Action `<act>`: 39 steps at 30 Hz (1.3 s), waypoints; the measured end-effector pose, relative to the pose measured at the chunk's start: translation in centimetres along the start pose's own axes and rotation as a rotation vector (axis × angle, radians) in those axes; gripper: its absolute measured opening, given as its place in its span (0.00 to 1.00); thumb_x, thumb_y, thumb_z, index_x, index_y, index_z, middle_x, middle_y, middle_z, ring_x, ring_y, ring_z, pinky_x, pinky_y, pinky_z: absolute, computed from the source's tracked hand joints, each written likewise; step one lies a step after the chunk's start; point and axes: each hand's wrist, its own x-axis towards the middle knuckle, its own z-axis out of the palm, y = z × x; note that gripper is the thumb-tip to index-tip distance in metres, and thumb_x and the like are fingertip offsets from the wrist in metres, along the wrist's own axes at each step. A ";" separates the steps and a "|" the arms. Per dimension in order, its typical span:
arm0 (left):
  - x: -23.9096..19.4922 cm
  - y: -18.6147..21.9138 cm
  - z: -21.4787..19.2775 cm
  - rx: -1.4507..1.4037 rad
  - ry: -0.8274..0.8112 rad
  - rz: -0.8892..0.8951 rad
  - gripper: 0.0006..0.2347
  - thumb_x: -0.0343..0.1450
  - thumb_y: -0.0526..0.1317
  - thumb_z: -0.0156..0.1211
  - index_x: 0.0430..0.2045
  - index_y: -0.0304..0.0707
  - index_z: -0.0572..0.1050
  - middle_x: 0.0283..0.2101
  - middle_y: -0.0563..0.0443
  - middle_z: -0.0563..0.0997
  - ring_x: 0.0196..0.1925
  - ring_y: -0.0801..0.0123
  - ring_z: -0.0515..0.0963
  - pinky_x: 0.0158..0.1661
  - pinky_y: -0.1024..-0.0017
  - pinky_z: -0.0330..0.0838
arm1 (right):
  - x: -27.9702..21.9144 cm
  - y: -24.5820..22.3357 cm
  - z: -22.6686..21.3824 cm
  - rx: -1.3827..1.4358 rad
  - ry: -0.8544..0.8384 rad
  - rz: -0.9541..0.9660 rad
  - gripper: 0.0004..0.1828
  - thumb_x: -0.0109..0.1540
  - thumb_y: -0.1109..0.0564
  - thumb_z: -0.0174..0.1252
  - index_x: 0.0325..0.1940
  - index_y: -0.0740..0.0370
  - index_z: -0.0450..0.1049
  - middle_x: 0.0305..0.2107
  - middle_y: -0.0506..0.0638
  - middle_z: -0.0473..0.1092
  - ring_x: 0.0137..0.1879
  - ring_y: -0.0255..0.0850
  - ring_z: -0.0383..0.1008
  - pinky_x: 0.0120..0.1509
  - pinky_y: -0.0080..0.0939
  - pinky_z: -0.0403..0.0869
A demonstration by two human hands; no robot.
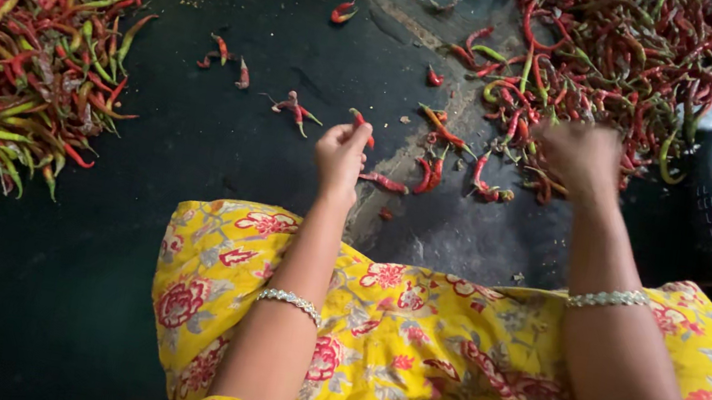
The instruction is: The person sorts red and green chilies on the floor by hand, moving them from large piles into a blue plastic basket.
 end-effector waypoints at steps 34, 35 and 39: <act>0.8 11.9 -10.3 -0.446 0.610 0.143 0.12 0.71 0.44 0.66 0.25 0.35 0.74 0.22 0.57 0.72 0.20 0.80 0.70 0.22 0.80 0.64 | -8.8 -7.2 17.1 -0.514 0.147 -1.360 0.27 0.56 0.58 0.53 0.59 0.67 0.76 0.49 0.62 0.71 0.55 0.54 0.69 0.61 0.55 0.69; 0.4 12.1 -10.1 -0.437 0.654 0.125 0.11 0.71 0.44 0.66 0.25 0.36 0.75 0.22 0.58 0.72 0.20 0.80 0.70 0.22 0.80 0.64 | -10.0 -8.0 18.5 -0.381 0.025 -1.562 0.21 0.57 0.57 0.53 0.53 0.61 0.77 0.52 0.55 0.72 0.62 0.54 0.69 0.65 0.56 0.67; -1.0 13.3 -10.6 -0.409 0.734 0.077 0.10 0.70 0.44 0.65 0.24 0.39 0.76 0.21 0.59 0.71 0.19 0.80 0.68 0.22 0.81 0.63 | -9.4 -11.2 19.3 -0.765 0.369 -1.415 0.17 0.50 0.53 0.55 0.39 0.59 0.80 0.56 0.54 0.74 0.63 0.51 0.69 0.66 0.57 0.68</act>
